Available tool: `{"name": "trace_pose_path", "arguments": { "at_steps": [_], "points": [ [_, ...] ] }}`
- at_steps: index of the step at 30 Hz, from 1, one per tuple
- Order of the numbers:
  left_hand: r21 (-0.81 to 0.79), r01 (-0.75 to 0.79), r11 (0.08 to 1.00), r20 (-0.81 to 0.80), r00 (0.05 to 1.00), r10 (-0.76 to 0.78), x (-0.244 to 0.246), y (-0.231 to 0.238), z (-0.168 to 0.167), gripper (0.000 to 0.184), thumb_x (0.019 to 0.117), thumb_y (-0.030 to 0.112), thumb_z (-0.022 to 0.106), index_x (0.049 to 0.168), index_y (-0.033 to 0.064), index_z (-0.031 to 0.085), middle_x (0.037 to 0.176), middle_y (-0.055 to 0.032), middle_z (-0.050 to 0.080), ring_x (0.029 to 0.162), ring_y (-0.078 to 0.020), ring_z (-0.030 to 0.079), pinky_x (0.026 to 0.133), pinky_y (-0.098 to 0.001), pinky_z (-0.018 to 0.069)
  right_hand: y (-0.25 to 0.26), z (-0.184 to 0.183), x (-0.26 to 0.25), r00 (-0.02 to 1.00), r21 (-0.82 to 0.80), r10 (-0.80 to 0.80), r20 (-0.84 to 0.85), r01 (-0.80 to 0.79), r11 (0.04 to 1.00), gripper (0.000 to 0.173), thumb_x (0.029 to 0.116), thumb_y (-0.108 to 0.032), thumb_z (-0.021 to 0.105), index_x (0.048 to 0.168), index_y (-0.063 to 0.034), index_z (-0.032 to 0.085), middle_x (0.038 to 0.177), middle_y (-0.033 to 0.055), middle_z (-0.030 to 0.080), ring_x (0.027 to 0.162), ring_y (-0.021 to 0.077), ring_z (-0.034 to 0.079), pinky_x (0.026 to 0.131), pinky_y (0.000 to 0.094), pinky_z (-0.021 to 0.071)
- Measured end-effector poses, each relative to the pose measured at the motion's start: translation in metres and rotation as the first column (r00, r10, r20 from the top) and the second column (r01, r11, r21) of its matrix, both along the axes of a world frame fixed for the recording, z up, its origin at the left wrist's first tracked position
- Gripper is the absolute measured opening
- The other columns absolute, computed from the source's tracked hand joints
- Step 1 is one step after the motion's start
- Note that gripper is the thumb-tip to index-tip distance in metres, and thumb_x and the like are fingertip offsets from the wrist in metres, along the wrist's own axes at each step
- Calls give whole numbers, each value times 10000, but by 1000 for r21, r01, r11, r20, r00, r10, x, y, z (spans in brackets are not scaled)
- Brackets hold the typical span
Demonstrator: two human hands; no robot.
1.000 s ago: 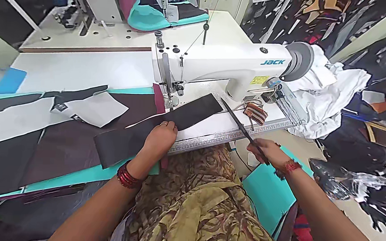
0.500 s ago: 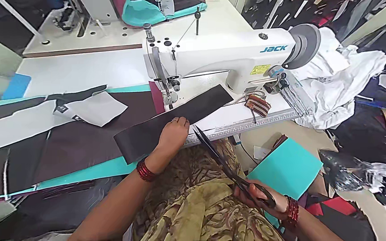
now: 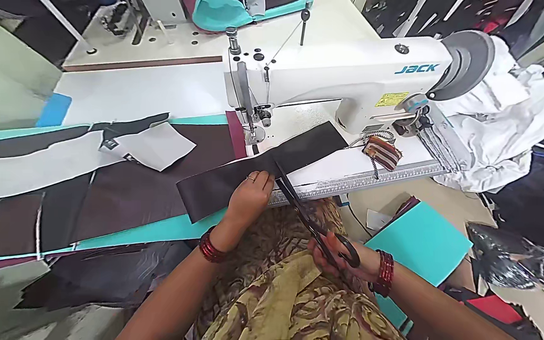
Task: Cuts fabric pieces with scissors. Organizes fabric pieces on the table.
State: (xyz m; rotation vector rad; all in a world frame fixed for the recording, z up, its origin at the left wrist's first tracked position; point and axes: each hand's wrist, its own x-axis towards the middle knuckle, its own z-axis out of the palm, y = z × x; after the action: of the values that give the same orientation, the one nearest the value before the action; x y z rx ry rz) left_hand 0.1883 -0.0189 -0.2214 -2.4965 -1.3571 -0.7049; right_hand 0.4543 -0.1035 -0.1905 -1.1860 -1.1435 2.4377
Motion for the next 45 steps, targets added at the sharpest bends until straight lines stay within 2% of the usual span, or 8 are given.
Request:
{"name": "trace_pose_path", "arguments": {
  "at_steps": [5, 9, 18, 25, 33, 38, 42, 45],
  "points": [
    [103, 0, 995, -32, 999, 3, -1, -1, -3, 222, 917, -64, 580, 1065, -39, 744, 976, -166, 750, 897, -324, 748, 737, -385, 613, 18, -2, -12, 999, 22, 18, 33, -19, 1000, 758, 868, -809, 490, 1187, -122, 530, 826, -102, 592, 686, 8, 584, 629, 159, 499],
    [85, 7, 996, -20, 1000, -6, -2, -2, -4, 222, 921, -62, 575, 1069, -41, 739, 991, -165, 747, 907, -327, 745, 722, -390, 613, 14, -4, -17, 998, -19, -53, -22, 52, 998, 662, 792, -807, 639, 983, -188, 506, 681, -129, 519, 538, -17, 514, 508, 130, 447],
    [71, 23, 997, -3, 1000, -23, -4, -3, -5, 219, 932, -57, 566, 1070, -35, 735, 998, -158, 746, 918, -321, 742, 743, -382, 611, 6, -6, -19, 992, 24, -121, -27, 122, 992, 476, 839, -640, 733, 913, -217, 529, 587, -143, 497, 443, -24, 468, 423, 137, 406],
    [91, 31, 995, 14, 999, -32, -5, -3, -6, 219, 939, -50, 562, 1067, -36, 738, 993, -158, 750, 909, -320, 743, 746, -381, 610, 27, -1, -21, 998, 60, -48, 44, 45, 997, 469, 942, -642, 554, 923, -177, 498, 622, -117, 497, 466, -13, 492, 439, 136, 435],
    [89, -2, 996, 63, 998, -4, -4, -5, -6, 226, 930, -60, 571, 1066, -24, 747, 994, -156, 752, 928, -324, 742, 770, -388, 612, 19, -5, -27, 994, 102, -77, 81, 68, 992, 258, 997, -406, 576, 909, -176, 499, 558, -123, 469, 427, -9, 460, 423, 149, 410],
    [87, 3, 996, 66, 998, -9, -4, -8, -5, 222, 934, -57, 566, 1056, -21, 748, 993, -160, 750, 929, -329, 740, 780, -389, 609, 14, -14, -23, 992, 75, -124, -1, 123, 990, 339, 993, -494, 541, 903, -171, 493, 584, -118, 478, 436, -15, 457, 415, 136, 401],
    [51, 16, 999, 77, 997, -20, -5, -11, -5, 227, 936, -53, 563, 1076, -39, 742, 1008, -188, 744, 939, -360, 741, 767, -423, 616, 21, -23, -22, 992, 40, -92, -92, 96, 995, 595, 814, -750, 677, 910, -189, 501, 602, -128, 483, 445, -26, 464, 417, 124, 407],
    [54, 8, 999, 75, 997, -12, -6, -12, -6, 223, 931, -58, 569, 1067, -35, 745, 1010, -181, 747, 948, -356, 741, 779, -416, 616, 26, -23, -24, 997, 106, -52, -62, 59, 993, 430, 941, -600, 602, 902, -185, 496, 583, -128, 479, 438, -18, 464, 420, 135, 411]
  ]
}}
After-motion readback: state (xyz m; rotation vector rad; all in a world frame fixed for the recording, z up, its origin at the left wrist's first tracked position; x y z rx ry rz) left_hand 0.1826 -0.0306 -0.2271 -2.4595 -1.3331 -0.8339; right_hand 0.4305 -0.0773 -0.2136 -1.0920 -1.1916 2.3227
